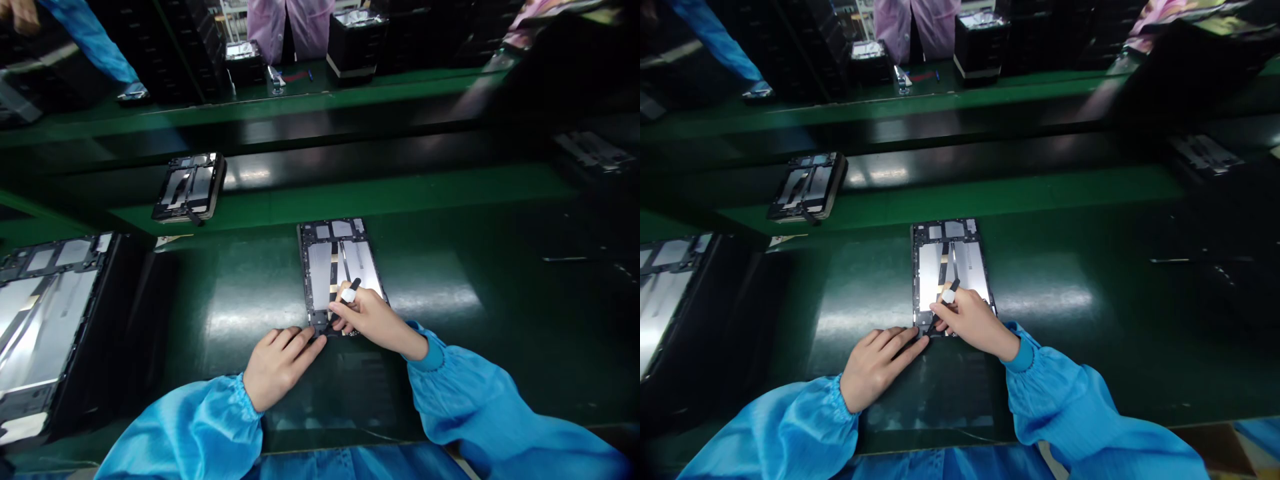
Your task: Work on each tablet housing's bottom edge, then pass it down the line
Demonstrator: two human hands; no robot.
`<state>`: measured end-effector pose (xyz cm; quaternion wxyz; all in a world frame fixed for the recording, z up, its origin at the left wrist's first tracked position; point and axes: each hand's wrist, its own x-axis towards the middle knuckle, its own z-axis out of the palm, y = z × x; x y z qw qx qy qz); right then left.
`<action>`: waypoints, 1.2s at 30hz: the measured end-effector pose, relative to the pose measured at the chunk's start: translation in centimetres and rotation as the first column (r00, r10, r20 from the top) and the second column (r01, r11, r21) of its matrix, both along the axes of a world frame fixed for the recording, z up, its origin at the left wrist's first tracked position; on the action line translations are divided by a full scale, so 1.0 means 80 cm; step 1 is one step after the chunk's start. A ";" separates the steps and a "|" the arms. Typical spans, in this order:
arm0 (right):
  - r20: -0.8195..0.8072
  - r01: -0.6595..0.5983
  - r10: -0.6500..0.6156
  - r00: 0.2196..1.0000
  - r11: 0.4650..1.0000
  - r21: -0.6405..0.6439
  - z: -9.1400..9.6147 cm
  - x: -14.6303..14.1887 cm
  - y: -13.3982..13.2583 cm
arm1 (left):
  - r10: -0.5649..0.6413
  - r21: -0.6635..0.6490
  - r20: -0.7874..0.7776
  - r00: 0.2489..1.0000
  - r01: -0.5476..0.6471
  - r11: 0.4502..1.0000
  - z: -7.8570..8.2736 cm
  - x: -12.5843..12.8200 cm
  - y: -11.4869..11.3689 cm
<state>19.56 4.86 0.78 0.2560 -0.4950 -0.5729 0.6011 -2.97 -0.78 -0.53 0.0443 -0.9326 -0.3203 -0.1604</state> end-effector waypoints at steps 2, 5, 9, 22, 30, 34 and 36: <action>-0.003 0.021 -0.021 1.000 1.000 0.016 0.002 0.005 -0.001 | 0.004 -0.027 0.004 1.000 -0.004 1.000 -0.001 -0.001 0.003; 0.031 0.075 -0.078 0.996 0.994 0.083 0.003 0.020 -0.007 | -0.013 -0.094 0.040 0.999 0.016 0.995 -0.002 -0.003 0.008; 0.104 0.060 -0.076 0.992 0.987 0.152 0.003 0.038 -0.019 | -0.020 -0.144 0.088 0.996 0.032 0.989 -0.004 -0.003 0.011; 0.090 0.076 -0.091 0.992 0.984 0.158 -0.005 0.036 -0.023 | 0.011 -0.122 0.106 0.994 0.002 0.993 -0.009 -0.001 0.008; 0.095 0.082 -0.100 0.990 0.981 0.176 -0.008 0.039 -0.022 | 0.009 -0.082 0.064 0.998 -0.004 0.997 -0.008 -0.001 0.007; 0.157 0.046 -0.084 0.984 0.971 0.234 -0.004 0.038 -0.024 | 0.009 -0.068 0.046 0.999 -0.006 0.998 -0.008 -0.002 0.007; 0.123 0.063 -0.091 0.988 0.975 0.214 -0.005 0.037 -0.024 | 0.007 -0.066 0.031 0.999 -0.005 0.998 -0.008 -0.002 0.007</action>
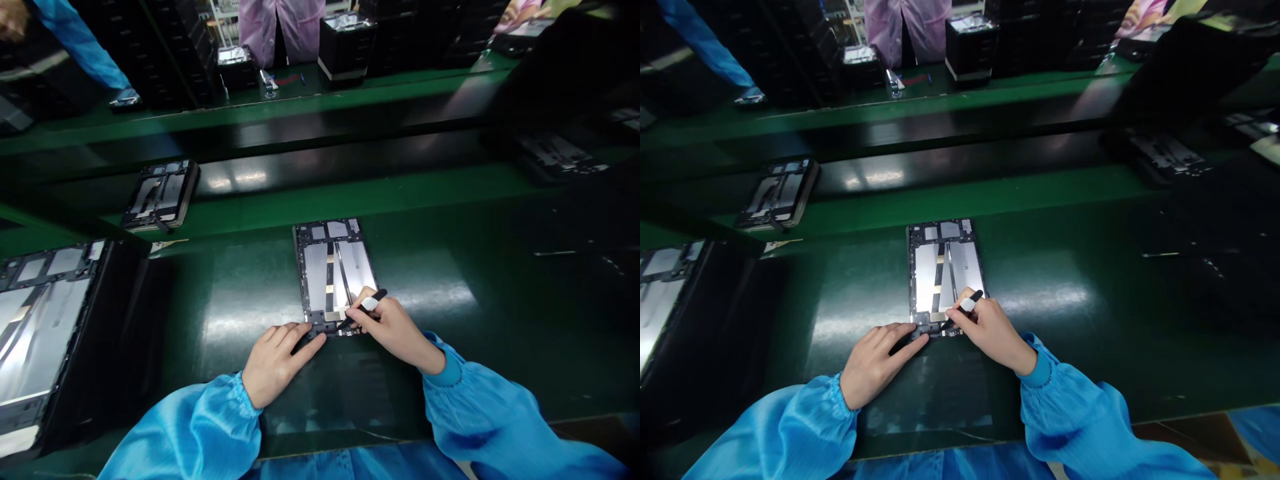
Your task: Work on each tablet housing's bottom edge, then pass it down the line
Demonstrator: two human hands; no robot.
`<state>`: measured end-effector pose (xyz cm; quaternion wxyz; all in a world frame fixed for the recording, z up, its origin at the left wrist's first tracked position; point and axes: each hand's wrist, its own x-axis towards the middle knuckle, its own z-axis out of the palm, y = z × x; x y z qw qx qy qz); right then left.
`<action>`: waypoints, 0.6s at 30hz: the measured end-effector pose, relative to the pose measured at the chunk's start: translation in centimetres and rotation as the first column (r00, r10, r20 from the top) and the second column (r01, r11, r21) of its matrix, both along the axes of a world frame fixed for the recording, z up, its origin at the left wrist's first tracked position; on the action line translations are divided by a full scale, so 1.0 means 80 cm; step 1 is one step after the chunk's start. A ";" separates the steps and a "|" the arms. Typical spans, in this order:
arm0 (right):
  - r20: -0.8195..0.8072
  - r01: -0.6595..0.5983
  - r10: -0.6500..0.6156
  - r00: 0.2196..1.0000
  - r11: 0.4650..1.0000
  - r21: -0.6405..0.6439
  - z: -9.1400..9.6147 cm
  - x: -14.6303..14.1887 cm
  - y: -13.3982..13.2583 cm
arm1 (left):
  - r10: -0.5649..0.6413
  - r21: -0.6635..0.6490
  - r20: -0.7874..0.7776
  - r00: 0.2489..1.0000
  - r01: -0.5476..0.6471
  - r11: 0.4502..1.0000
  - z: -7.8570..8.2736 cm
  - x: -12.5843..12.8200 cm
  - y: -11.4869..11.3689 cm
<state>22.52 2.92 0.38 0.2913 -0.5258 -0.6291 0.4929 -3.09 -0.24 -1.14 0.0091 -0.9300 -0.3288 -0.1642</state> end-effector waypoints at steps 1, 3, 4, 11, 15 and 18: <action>-0.025 0.007 -0.008 1.000 1.000 -0.017 -0.001 0.000 0.000 | -0.002 0.000 -0.005 1.000 0.002 1.000 0.000 0.000 0.000; -0.058 0.021 -0.023 0.998 0.999 -0.049 -0.003 -0.001 0.000 | -0.002 0.005 -0.007 1.000 0.002 1.000 0.000 0.001 0.000; -0.064 0.026 -0.029 0.998 0.998 -0.060 -0.005 -0.001 0.000 | -0.001 0.007 -0.007 1.000 0.001 1.000 0.001 0.001 0.000; -0.052 0.030 -0.032 0.998 0.999 -0.041 -0.006 -0.001 0.000 | 0.018 0.011 -0.056 0.998 -0.018 1.000 0.002 0.003 0.000; -0.030 0.028 -0.029 0.999 0.999 -0.036 -0.002 -0.001 0.002 | 0.022 0.002 -0.062 0.998 -0.022 1.000 0.002 0.004 0.000; -0.027 0.026 -0.027 0.999 0.999 -0.036 0.001 -0.002 0.003 | 0.026 -0.003 -0.058 0.998 -0.026 1.000 0.001 0.004 0.000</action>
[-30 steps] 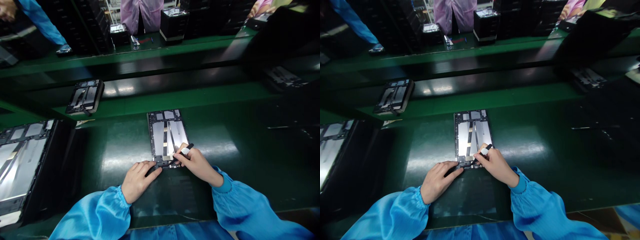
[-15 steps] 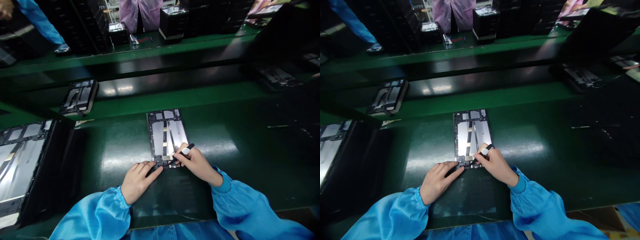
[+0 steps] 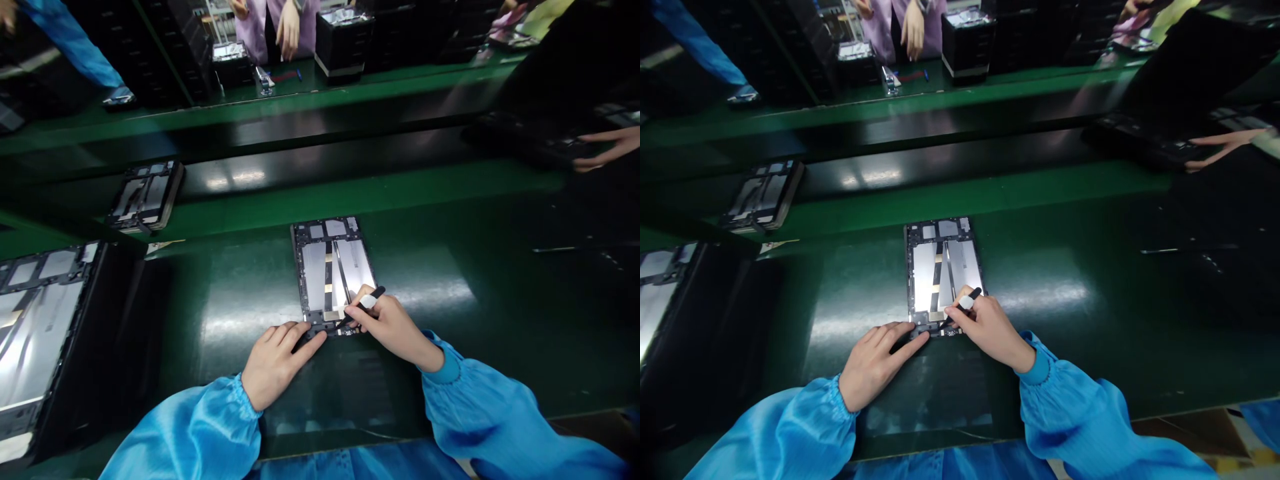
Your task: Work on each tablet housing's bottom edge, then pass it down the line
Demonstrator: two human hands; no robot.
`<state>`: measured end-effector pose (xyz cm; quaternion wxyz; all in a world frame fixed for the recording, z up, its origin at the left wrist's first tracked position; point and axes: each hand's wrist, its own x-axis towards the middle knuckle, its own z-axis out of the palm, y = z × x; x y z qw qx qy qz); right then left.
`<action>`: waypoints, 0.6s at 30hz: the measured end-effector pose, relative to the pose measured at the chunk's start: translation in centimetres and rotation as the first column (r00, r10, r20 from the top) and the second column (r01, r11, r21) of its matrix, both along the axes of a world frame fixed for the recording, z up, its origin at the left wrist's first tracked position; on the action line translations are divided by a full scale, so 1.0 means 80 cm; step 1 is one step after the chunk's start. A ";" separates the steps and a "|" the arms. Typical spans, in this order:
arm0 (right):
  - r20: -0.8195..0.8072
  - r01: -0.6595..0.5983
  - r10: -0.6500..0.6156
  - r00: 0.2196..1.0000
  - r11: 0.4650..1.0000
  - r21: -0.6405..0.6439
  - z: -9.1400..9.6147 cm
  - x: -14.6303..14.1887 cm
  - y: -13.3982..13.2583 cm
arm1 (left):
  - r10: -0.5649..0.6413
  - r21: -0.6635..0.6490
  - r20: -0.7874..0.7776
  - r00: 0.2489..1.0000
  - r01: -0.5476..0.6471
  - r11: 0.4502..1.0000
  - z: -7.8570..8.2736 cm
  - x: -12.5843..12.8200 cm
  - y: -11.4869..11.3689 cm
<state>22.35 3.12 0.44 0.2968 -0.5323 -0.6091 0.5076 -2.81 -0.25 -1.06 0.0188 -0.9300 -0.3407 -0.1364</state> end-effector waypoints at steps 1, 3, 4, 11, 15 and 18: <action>0.000 0.001 -0.001 1.000 1.000 0.000 0.000 0.000 0.000 | 0.002 -0.002 0.002 1.000 -0.002 1.000 0.000 0.000 0.000; 0.000 0.003 -0.003 1.000 1.000 0.000 0.001 0.000 0.000 | 0.006 -0.009 0.009 1.000 -0.006 1.000 0.000 -0.001 0.000; 0.002 0.002 -0.002 1.000 1.000 -0.001 0.000 0.000 0.000 | 0.008 -0.017 0.015 1.000 -0.008 1.000 0.000 -0.001 0.000; 0.038 -0.010 0.010 0.999 1.000 0.021 -0.001 0.000 -0.002 | 0.074 -0.066 0.001 0.997 -0.074 0.995 0.007 0.023 -0.001; 0.041 0.004 -0.006 0.999 0.999 0.043 -0.004 0.003 -0.002 | 0.044 -0.092 0.034 0.998 -0.041 0.995 0.005 0.019 -0.001; -0.016 0.039 -0.038 0.999 0.999 0.028 -0.007 0.004 -0.001 | -0.006 -0.118 0.116 0.993 0.020 0.993 0.000 0.002 0.000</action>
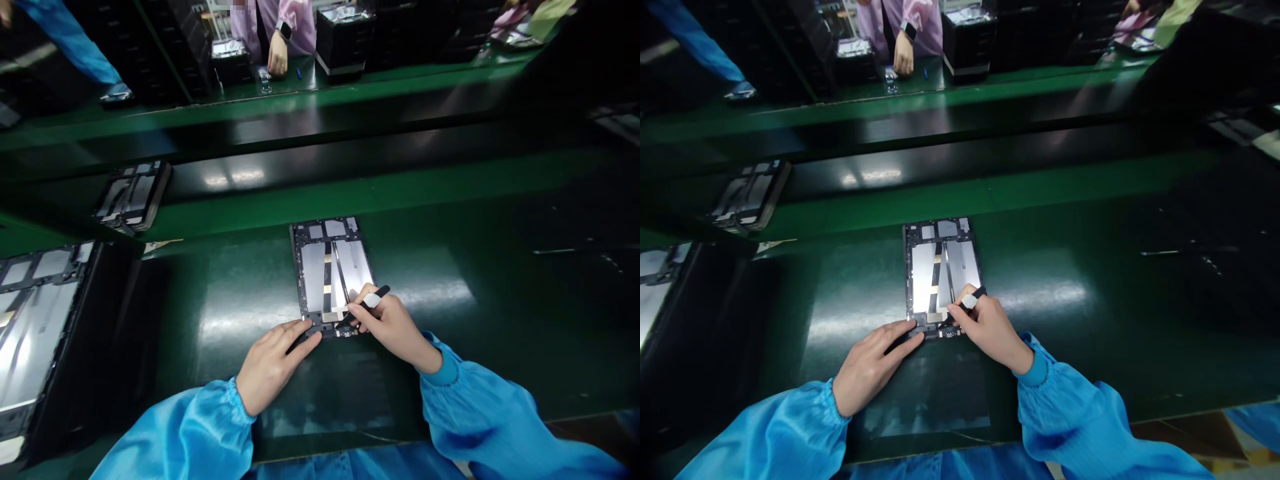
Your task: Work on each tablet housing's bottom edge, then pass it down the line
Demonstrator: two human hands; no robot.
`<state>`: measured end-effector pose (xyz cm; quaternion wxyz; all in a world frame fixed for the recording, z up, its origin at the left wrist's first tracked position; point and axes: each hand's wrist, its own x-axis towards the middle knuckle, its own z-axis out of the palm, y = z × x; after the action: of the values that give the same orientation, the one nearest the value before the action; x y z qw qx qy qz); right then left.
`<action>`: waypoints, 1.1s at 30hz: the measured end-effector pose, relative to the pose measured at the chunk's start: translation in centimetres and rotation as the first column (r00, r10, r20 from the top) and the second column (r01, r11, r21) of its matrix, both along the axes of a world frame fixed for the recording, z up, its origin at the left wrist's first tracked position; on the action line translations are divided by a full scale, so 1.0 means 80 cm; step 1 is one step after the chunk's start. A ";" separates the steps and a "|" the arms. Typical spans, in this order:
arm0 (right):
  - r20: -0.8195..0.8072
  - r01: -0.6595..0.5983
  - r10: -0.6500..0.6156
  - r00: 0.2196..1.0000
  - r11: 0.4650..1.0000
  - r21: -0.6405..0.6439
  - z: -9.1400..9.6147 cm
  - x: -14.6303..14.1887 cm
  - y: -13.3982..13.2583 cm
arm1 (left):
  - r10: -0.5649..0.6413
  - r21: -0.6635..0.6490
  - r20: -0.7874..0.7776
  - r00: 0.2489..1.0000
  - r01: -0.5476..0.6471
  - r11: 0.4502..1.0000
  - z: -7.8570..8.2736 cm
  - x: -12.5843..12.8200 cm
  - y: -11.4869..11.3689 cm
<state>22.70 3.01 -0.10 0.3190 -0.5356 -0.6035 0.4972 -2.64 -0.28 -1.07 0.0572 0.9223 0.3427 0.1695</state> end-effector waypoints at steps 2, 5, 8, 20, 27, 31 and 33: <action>-0.034 0.021 -0.021 0.999 1.000 -0.014 -0.002 0.000 0.001 | -0.009 -0.019 0.035 0.999 0.009 1.000 -0.001 -0.009 0.000; -0.083 0.037 -0.039 0.996 0.999 -0.023 -0.003 -0.002 0.001 | 0.008 -0.011 0.029 1.000 -0.008 1.000 0.003 -0.012 0.001; -0.127 0.150 -0.142 0.982 0.987 0.051 -0.002 -0.003 -0.004 | -0.005 0.045 -0.038 0.999 0.007 0.999 0.011 0.002 0.002; -0.059 0.329 -0.324 0.944 0.918 0.220 -0.029 0.009 -0.007 | 0.391 0.170 -0.256 0.884 -0.357 0.918 0.049 0.110 0.239; -0.083 0.285 -0.281 0.956 0.958 0.030 -0.025 -0.008 -0.013 | 0.407 0.170 -0.200 0.891 -0.377 0.910 0.076 0.103 0.173; -0.077 0.141 -0.135 0.988 0.987 0.081 -0.042 -0.010 -0.022 | 0.456 0.219 0.059 0.888 -0.457 0.862 0.105 0.007 0.024; -0.005 0.014 -0.013 1.000 0.987 0.161 -0.057 -0.008 -0.024 | 0.644 0.251 0.145 0.751 -0.658 0.710 0.135 -0.074 -0.032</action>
<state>22.02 1.10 -4.69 0.3656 -0.5112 -0.6375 0.4456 -8.58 -2.81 9.75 -0.1320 0.7361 0.6158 0.2480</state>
